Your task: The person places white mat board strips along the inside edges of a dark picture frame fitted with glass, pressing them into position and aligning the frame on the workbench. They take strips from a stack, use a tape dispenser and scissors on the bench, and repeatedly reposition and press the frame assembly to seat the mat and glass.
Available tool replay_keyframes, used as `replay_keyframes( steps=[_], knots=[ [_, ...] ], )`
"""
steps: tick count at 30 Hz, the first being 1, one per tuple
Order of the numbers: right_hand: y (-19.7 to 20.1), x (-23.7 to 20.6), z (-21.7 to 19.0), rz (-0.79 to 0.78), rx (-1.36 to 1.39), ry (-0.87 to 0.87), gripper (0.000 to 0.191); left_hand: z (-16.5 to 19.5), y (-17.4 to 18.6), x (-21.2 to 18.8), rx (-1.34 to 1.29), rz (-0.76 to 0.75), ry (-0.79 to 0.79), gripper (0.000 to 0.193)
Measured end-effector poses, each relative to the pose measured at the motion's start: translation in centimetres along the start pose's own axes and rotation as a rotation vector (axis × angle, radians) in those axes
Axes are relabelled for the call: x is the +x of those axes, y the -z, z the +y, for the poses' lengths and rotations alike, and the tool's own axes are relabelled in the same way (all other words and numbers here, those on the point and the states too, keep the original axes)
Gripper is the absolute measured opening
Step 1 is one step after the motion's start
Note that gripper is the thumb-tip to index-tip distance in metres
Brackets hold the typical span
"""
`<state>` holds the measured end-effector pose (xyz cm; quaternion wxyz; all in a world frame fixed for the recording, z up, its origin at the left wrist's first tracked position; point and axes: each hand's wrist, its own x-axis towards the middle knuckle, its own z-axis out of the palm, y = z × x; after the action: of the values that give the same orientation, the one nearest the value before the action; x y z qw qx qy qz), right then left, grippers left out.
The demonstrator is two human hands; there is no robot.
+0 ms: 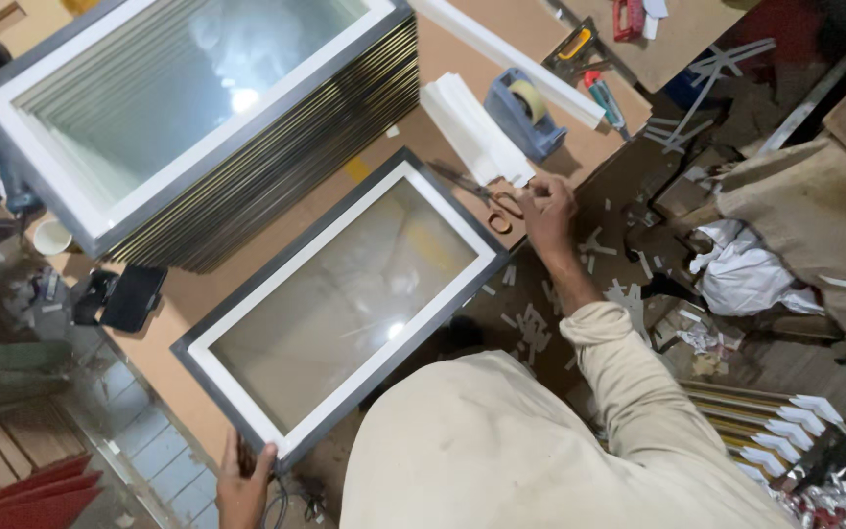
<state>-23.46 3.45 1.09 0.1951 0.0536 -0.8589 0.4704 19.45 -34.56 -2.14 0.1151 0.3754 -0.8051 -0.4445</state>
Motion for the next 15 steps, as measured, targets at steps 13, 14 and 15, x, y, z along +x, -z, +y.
replay_keyframes(
  steps=[13,14,15],
  knots=[
    [3.0,20.2,9.3,-0.687,0.076,-0.393,0.035,7.7,-11.2,-3.3,-0.361,0.301,0.628,0.086],
    [2.8,20.6,10.0,-0.694,0.128,-0.447,0.034,8.1,-11.6,-3.5,-0.373,0.323,0.641,0.084],
    [2.7,20.9,10.6,-0.701,0.179,-0.500,0.034,8.4,-11.9,-3.8,-0.388,0.348,0.648,0.083]
  ],
)
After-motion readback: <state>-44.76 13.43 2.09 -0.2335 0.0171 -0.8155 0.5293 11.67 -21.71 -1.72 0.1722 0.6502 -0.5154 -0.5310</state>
